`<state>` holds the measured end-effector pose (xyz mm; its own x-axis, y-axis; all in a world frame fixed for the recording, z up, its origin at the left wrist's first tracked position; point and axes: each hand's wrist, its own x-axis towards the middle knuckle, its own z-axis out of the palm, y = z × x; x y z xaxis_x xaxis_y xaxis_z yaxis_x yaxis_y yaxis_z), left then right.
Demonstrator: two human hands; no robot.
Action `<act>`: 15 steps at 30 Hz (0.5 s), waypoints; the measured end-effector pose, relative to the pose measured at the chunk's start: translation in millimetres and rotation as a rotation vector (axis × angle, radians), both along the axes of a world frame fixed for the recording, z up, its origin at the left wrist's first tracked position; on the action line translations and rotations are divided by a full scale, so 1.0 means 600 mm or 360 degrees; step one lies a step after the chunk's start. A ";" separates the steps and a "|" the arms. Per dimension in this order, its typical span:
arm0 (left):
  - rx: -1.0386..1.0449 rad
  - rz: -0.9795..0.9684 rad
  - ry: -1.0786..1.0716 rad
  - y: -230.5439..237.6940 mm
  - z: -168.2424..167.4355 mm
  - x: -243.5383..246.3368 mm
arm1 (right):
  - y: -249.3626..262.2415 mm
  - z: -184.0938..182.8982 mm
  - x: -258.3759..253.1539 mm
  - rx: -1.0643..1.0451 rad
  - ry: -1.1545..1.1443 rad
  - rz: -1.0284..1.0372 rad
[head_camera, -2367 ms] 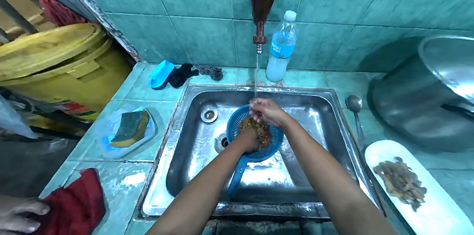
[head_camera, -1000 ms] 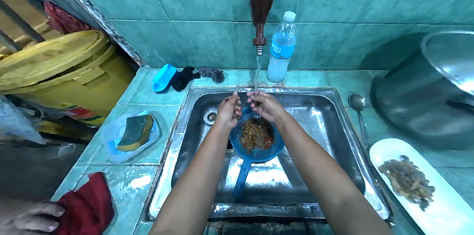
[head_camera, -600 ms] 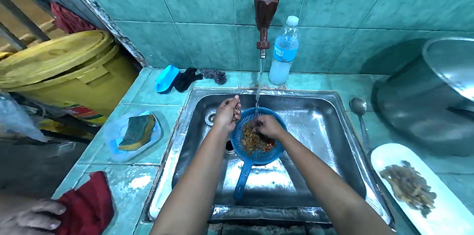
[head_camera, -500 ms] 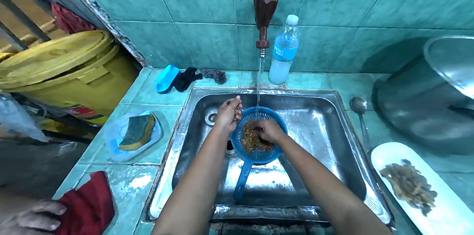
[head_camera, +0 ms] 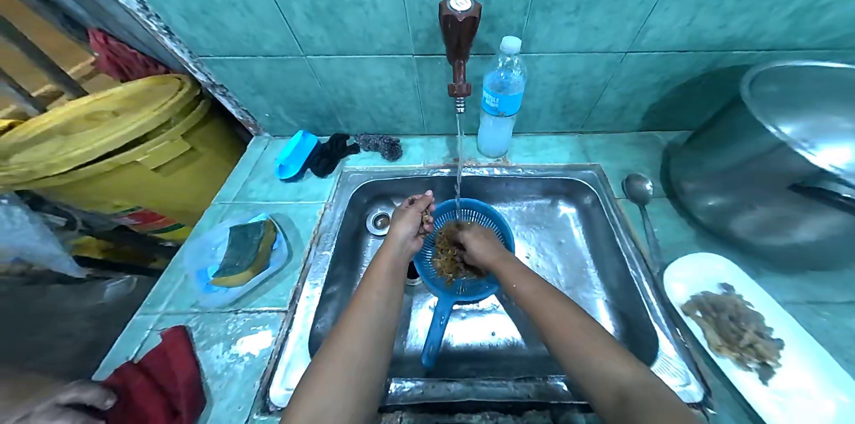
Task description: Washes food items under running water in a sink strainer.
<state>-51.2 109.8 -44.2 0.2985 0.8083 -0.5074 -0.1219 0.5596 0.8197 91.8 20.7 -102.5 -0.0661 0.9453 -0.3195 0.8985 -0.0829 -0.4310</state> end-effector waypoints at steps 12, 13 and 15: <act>0.0000 0.0029 -0.0013 0.007 -0.006 -0.016 | 0.005 0.046 0.063 0.0225 0.1615 -0.0777; -0.0005 0.0011 -0.0016 0.005 -0.006 -0.012 | 0.007 0.054 0.063 0.0191 0.1854 -0.0825; 0.0002 -0.0032 -0.0025 0.000 -0.003 -0.002 | 0.013 0.064 0.064 0.0139 0.2203 -0.0848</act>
<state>-52.6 109.9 -45.8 0.3228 0.8026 -0.5016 -0.1234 0.5612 0.8184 130.0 28.4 -64.3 0.0889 0.9677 -0.2359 -0.3467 -0.1920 -0.9181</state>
